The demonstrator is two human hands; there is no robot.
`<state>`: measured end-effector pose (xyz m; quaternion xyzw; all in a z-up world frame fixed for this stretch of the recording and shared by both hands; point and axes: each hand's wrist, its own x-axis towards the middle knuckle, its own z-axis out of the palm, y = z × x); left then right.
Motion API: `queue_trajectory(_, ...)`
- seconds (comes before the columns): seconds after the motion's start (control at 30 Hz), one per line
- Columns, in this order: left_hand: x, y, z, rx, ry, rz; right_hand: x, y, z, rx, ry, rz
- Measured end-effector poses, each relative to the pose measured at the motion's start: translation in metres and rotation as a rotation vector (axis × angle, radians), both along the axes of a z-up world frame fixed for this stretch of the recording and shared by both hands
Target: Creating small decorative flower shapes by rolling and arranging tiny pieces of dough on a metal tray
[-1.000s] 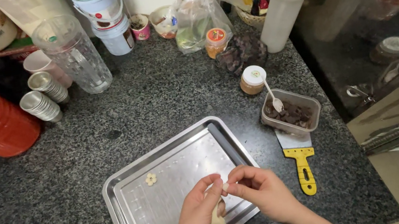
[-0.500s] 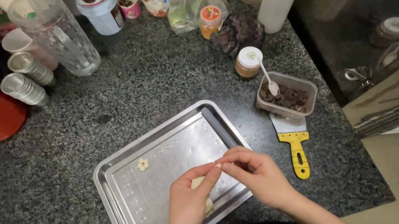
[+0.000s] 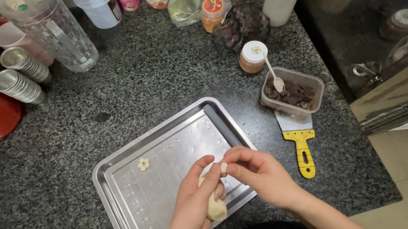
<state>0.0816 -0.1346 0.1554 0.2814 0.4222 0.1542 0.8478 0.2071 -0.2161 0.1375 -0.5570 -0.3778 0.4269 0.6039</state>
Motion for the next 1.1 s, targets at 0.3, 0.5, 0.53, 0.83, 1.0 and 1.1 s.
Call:
queue_trajectory(0.3, 0.002, -0.004, 0.009, 0.558, 0.306, 0.042, -0.004, 0.001, -0.004, -0.016, -0.058, -0.179)
queue_trajectory(0.5, -0.003, -0.003, -0.001, 0.934, 0.198, 0.082, -0.004, 0.002, 0.007, -0.046, -0.092, -0.118)
queue_trajectory(0.53, -0.004, -0.003, 0.0, 0.934, 0.199, 0.082, -0.005, 0.002, 0.007, -0.047, -0.092, -0.117)
queue_trajectory(0.83, 0.0, -0.003, 0.019, 0.6, 0.375, -0.009, -0.01, 0.0, 0.014, -0.024, -0.186, -0.2)
queue_trajectory(1.0, 0.0, -0.009, 0.007, 0.682, 0.303, -0.057, -0.014, 0.002, 0.019, 0.007, -0.348, -0.304)
queue_trajectory(1.1, 0.003, -0.013, 0.005, 0.691, 0.181, -0.038, -0.014, 0.004, 0.019, 0.026, -0.368, -0.299)
